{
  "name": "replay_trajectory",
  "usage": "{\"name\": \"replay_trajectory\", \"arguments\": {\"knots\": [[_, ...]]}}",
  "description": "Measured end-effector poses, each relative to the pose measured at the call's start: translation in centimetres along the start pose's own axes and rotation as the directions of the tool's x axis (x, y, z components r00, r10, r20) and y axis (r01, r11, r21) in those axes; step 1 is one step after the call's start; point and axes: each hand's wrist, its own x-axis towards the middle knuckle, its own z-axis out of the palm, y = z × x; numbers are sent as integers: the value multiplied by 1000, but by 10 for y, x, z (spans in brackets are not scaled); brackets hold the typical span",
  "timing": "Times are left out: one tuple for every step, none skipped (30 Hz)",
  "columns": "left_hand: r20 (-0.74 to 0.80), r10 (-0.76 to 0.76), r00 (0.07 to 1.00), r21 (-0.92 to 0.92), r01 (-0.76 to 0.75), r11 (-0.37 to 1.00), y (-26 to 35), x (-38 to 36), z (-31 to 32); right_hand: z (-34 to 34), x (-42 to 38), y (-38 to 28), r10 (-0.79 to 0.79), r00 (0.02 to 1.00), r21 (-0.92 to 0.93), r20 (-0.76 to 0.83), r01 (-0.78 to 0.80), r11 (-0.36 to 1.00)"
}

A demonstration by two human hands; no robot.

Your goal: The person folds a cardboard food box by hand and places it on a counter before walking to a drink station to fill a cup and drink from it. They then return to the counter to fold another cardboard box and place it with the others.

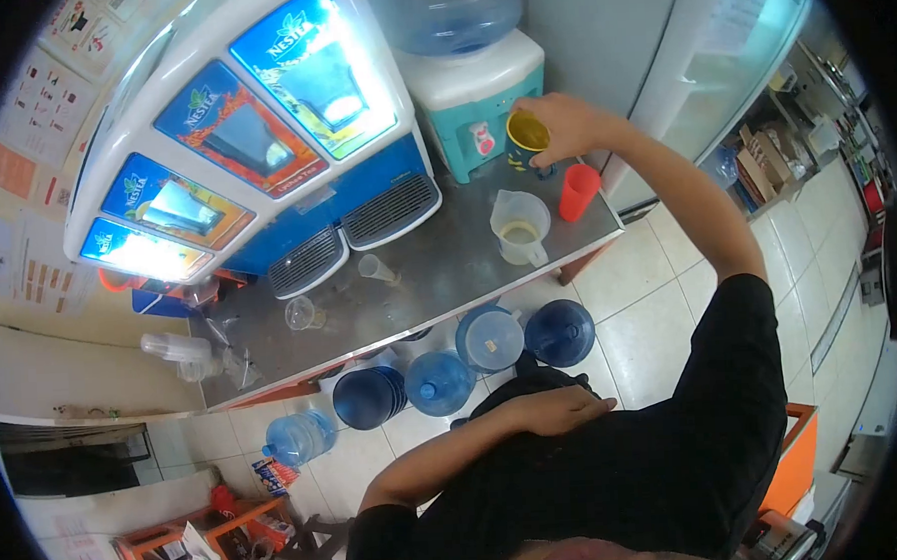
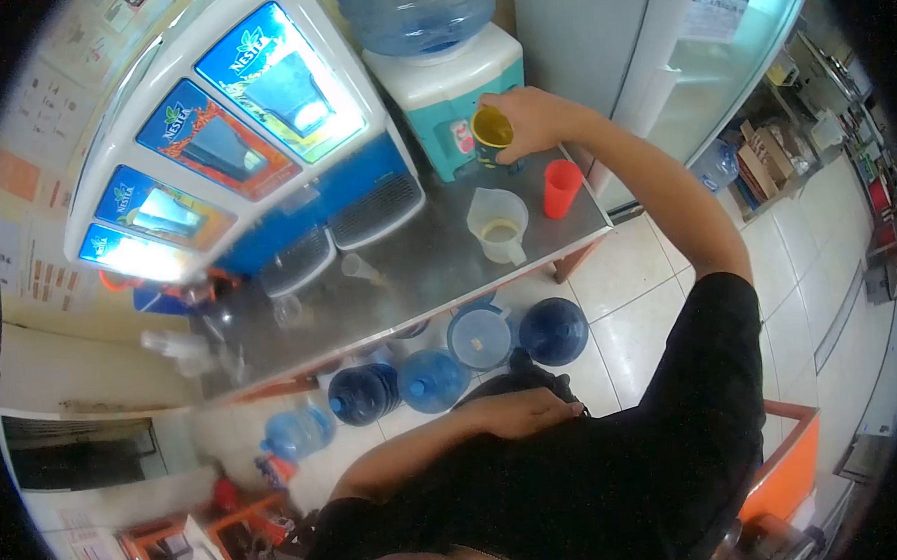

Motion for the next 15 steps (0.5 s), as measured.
{"name": "replay_trajectory", "arguments": {"knots": [[9,4,1000,-1,-4,1000,-5,3,2,-17,-12,-18,-61,998,36,-6,61,997],[7,40,999,27,-41,999,-15,6,4,-34,-23,-37,-52,999,35,-3,52,998],[4,73,997,53,-73,996,-21,7,7,-49,-35,-57,-104,994,56,32,102,993],[12,71,997,47,-71,996,-19,7,9,-61,-47,-75,-155,986,81,64,150,985],[44,33,998,63,-36,997,-12,7,8,-70,-58,-92,-198,977,52,73,195,979],[78,-7,997,80,1,997,-3,7,6,-78,-70,-107,-240,968,25,80,238,971],[93,-52,994,72,45,996,7,5,5,-89,-81,-122,-313,945,25,91,312,950],[102,-59,993,69,52,996,5,5,6,-100,-92,-138,-386,917,26,101,385,923],[76,24,997,80,-30,996,0,7,9,-114,-101,-158,-391,906,93,162,380,920],[48,110,993,94,-115,989,-5,8,11,-126,-110,-176,-401,889,158,223,373,914],[-98,190,977,136,-176,975,-1,6,12,-132,-119,-187,-450,870,146,202,427,892],[-177,126,976,162,-98,982,4,-1,3,-138,-128,-198,-497,848,129,184,480,867],[-382,150,912,-83,-195,977,-21,-6,3,-154,-134,-218,-493,850,128,187,477,870],[-400,35,916,-281,-159,946,-27,-24,-6,-175,-137,-243,-451,834,95,318,445,890],[-539,264,800,-70,-354,932,8,-37,-10,-183,-142,-258,-398,803,60,444,416,907]]}}
